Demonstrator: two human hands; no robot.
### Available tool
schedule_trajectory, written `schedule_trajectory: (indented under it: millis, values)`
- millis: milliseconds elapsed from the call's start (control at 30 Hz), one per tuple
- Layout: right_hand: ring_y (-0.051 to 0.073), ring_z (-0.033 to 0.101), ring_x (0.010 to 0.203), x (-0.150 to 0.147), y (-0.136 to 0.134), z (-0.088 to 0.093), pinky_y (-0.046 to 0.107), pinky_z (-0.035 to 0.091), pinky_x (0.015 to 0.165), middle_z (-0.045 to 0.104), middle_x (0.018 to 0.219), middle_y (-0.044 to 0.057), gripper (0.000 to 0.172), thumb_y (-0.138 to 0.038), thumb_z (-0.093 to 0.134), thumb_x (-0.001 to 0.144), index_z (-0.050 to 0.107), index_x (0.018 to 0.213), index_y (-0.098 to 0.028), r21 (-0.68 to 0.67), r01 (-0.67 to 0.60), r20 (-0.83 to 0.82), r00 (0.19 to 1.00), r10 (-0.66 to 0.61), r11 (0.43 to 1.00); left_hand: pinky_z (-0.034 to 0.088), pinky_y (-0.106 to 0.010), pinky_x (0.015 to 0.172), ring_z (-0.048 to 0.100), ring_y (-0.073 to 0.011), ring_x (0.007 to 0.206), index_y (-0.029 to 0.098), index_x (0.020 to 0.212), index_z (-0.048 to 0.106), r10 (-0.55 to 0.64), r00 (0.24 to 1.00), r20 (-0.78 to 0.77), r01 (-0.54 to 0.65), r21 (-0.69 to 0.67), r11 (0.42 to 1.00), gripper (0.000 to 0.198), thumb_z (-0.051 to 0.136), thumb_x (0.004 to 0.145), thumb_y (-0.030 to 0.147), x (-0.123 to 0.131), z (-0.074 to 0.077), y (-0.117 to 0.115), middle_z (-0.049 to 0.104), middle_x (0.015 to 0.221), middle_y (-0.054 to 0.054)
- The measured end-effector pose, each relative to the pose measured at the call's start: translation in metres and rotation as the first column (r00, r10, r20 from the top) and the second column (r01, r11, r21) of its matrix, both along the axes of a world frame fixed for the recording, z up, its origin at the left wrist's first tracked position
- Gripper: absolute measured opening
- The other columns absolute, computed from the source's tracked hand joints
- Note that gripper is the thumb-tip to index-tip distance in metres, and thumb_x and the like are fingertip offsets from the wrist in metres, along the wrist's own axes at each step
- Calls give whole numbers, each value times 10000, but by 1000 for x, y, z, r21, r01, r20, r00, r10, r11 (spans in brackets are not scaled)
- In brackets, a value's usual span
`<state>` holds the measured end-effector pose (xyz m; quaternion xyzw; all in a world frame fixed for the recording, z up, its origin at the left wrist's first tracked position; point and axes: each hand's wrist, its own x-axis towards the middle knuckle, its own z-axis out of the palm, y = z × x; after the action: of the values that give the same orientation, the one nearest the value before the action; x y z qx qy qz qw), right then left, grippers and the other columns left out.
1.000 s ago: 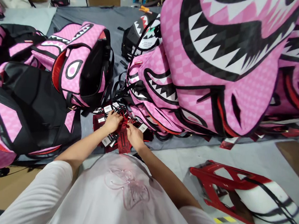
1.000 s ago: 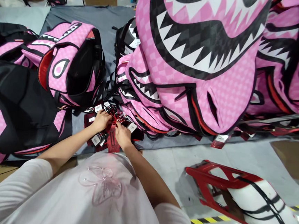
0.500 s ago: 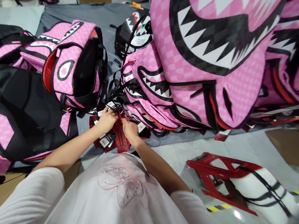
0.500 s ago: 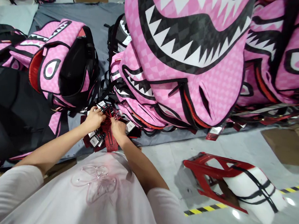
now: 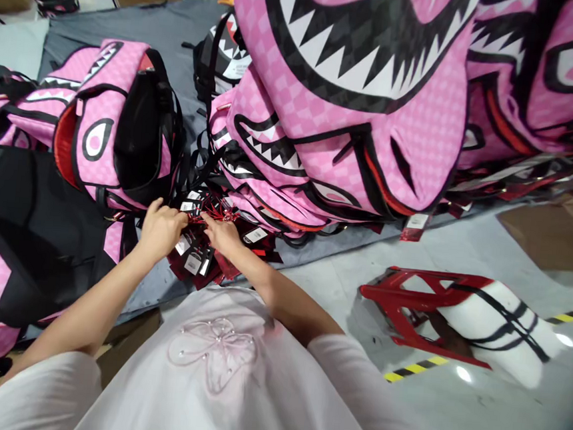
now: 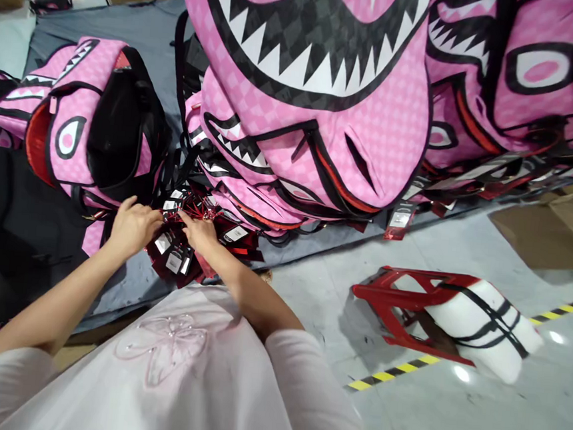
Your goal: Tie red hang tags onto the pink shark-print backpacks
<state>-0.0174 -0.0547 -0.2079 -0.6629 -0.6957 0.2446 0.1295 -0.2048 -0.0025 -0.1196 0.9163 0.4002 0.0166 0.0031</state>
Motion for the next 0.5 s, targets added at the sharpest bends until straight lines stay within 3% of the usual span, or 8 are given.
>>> schedule_trajectory:
  millis: [33, 100, 167, 233, 300, 367, 500]
  values:
    - [167, 652, 949, 3, -8, -1, 280, 433, 924, 720, 1060, 40, 437, -281, 502, 948, 497, 1385, -257, 65, 16, -69, 998, -12, 998, 326, -457, 1049, 609, -214, 795, 207, 835, 690, -19, 1000, 16, 20, -44, 999, 279, 426, 915, 253, 6, 4, -4, 668, 760, -59]
    - [161, 644, 974, 21, -33, -8, 272, 435, 939, 707, 1091, 52, 329, -267, 445, 960, 612, 1240, -223, 182, 171, -208, 969, -132, 968, 426, -382, 932, 633, -212, 827, 213, 889, 690, -19, 998, 59, 28, -153, 988, 256, 443, 912, 273, 21, 10, -15, 700, 844, -56]
    - [167, 639, 959, 52, -67, -20, 274, 457, 916, 699, 1067, 65, 340, -282, 364, 969, 654, 1128, -202, 241, 407, -289, 897, -335, 881, 466, -319, 801, 653, -205, 863, 236, 956, 686, 2, 993, 121, 33, -279, 960, 241, 454, 910, 282, 38, 10, -27, 719, 941, -36]
    - [202, 632, 944, 85, -96, -35, 318, 474, 898, 693, 1020, 93, 378, -272, 349, 935, 632, 1161, -162, 233, 619, -249, 784, -569, 750, 470, -284, 744, 665, -190, 869, 258, 985, 685, -6, 982, 190, 84, -402, 912, 229, 471, 904, 282, 58, 3, -38, 726, 981, -8]
    - [223, 620, 975, 110, -113, -49, 345, 472, 908, 685, 1039, 112, 447, -251, 347, 906, 565, 1273, -121, 165, 674, -183, 738, -649, 720, 473, -276, 757, 670, -185, 870, 264, 979, 692, -41, 966, 256, 162, -473, 866, 222, 485, 897, 269, 82, -12, -47, 728, 990, -2]
    - [228, 613, 1003, 121, -116, -59, 353, 465, 924, 676, 1088, 124, 480, -230, 351, 887, 535, 1312, -105, 72, 685, -135, 727, -674, 725, 473, -276, 775, 670, -192, 882, 253, 946, 706, -47, 955, 292, 199, -517, 832, 210, 506, 880, 241, 109, -33, -54, 730, 983, -18]
    - [203, 631, 960, 121, -106, -70, 328, 473, 904, 695, 1047, 94, 409, -218, 388, 866, 616, 1200, -153, -16, 694, -131, 712, -689, 720, 476, -277, 776, 673, -209, 877, 221, 893, 724, 59, 973, 222, 92, -611, 787, 190, 549, 837, 174, 154, -80, -62, 732, 931, -66]
